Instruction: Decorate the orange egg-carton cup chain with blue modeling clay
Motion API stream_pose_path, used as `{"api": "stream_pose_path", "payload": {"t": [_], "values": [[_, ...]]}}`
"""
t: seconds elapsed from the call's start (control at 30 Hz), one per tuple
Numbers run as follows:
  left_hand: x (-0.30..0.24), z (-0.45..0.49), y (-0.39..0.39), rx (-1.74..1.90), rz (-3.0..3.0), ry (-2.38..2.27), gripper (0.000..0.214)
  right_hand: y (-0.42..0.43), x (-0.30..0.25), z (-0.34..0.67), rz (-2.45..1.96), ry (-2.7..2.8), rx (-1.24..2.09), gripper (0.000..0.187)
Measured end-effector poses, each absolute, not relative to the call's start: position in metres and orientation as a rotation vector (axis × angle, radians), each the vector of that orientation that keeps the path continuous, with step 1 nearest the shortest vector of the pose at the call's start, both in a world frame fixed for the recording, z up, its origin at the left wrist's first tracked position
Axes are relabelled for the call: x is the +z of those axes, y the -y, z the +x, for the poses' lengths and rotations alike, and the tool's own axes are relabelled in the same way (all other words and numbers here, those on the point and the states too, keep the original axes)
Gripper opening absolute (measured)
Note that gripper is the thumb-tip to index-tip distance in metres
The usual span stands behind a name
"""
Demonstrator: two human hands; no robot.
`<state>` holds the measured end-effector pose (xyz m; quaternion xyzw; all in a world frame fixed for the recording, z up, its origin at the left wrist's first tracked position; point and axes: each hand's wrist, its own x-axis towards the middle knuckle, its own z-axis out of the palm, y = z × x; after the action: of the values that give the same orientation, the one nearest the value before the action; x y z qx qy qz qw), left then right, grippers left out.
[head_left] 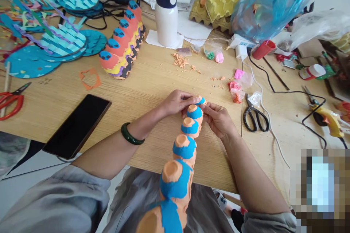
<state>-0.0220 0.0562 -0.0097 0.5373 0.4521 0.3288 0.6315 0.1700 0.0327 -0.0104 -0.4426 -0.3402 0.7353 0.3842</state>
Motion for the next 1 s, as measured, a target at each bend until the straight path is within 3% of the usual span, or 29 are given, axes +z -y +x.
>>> {"api": "stream_pose_path", "payload": {"t": [0.3,0.43,0.67,1.0], "values": [[-0.013,-0.015,-0.059,0.887,0.673,-0.845,0.035,-0.043,-0.011,0.182,-1.183,0.621,1.923,0.025],[-0.006,-0.016,-0.058,0.879,0.597,-0.828,0.015,-0.044,-0.009,0.187,-1.22,0.624,1.972,0.024],[-0.006,-0.014,-0.055,0.827,0.495,-0.638,0.038,-0.044,-0.005,0.195,-1.208,0.77,2.02,0.022],[-0.002,-0.016,-0.052,0.773,0.56,-0.505,0.041,-0.042,0.001,0.202,-1.108,0.908,1.963,0.034]]}}
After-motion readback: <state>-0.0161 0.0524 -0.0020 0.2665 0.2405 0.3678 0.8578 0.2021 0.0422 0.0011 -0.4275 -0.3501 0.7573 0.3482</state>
